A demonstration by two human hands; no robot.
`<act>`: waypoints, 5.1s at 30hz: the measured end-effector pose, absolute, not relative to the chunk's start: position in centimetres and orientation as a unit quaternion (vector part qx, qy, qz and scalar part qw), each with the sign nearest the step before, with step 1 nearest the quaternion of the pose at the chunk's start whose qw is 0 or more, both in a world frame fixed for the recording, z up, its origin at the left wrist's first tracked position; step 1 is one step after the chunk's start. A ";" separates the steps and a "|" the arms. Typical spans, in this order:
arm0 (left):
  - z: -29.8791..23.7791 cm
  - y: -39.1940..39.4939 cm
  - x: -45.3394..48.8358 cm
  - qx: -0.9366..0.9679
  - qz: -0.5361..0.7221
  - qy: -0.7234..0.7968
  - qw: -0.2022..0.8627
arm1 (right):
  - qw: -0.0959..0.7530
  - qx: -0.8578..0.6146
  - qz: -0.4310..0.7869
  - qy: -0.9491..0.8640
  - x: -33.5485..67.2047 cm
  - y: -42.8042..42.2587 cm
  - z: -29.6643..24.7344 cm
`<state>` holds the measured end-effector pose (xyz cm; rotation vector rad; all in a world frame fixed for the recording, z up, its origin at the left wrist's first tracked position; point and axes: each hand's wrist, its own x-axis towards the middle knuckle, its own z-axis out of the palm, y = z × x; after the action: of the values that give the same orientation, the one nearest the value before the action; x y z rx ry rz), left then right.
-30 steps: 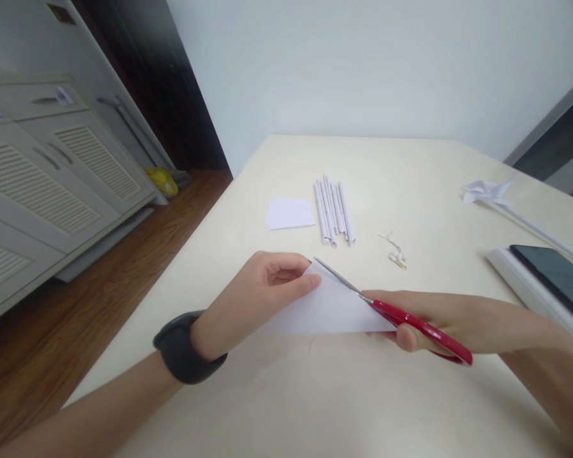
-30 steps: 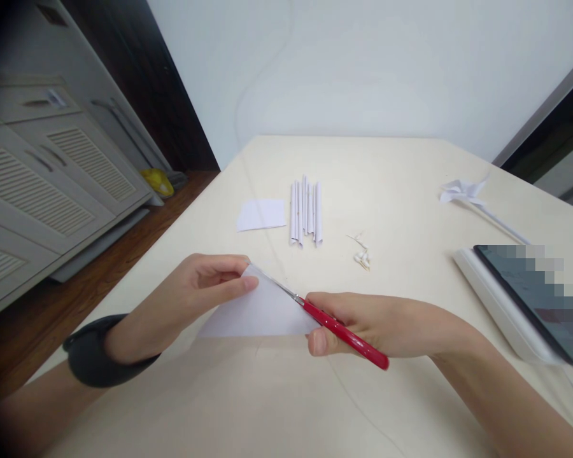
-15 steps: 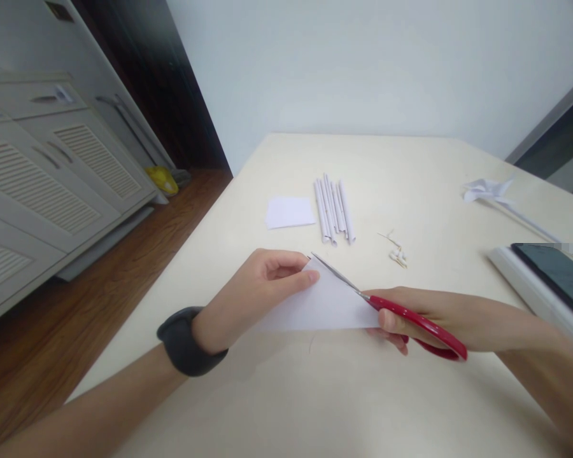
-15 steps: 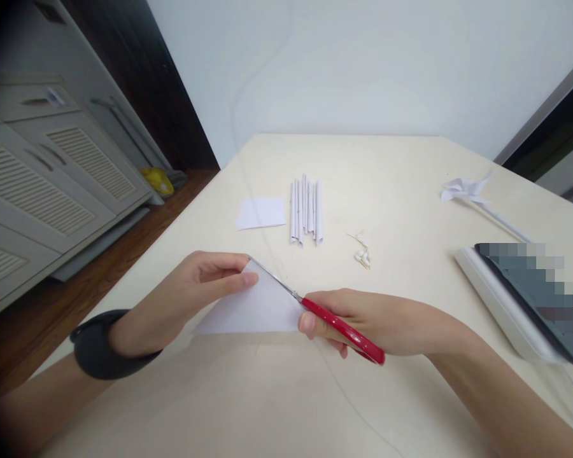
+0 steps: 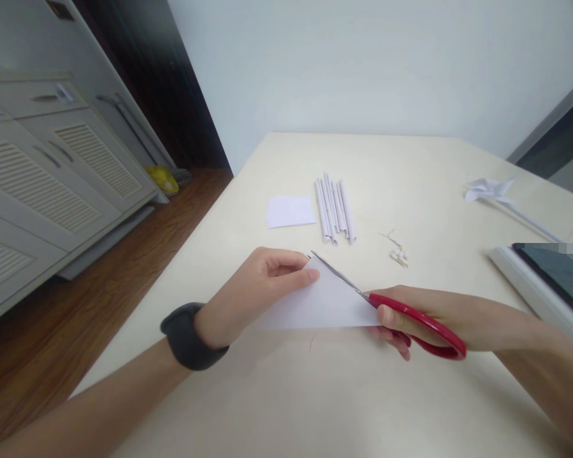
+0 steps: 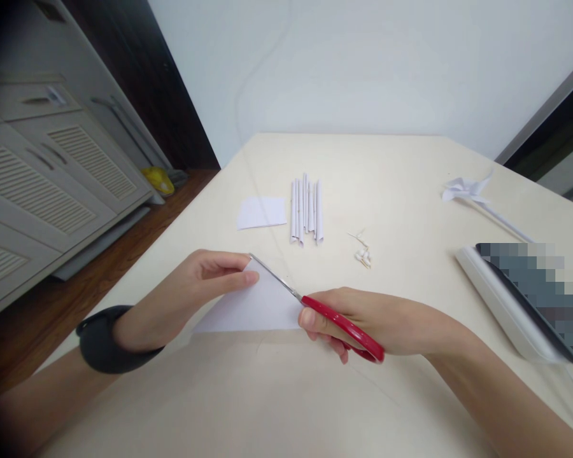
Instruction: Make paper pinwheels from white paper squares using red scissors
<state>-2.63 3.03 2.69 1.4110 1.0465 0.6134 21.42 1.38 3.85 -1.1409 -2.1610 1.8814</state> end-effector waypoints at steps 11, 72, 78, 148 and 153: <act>2.6 3.0 -2.6 0.601 0.260 0.451 0.607 | 0.031 -0.375 0.602 -0.704 21.3 1.3 3.8; 3.5 3.3 -1.8 0.685 0.123 0.384 0.607 | 0.070 -0.587 0.168 -0.789 21.0 2.6 0.9; 3.3 3.5 -1.8 0.670 0.138 0.381 0.621 | 0.080 -0.585 0.142 -0.795 20.6 2.6 1.0; 2.4 3.1 -1.5 0.659 0.271 0.413 0.568 | 0.244 -0.465 0.564 -0.637 20.5 2.7 2.6; 3.1 3.1 -1.5 0.653 0.257 0.444 0.557 | 0.207 -0.488 0.509 -0.678 20.4 2.6 2.4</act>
<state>-1.46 3.10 3.08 1.5420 1.0482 0.6062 20.43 2.57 2.37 -1.3602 -1.8887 1.4172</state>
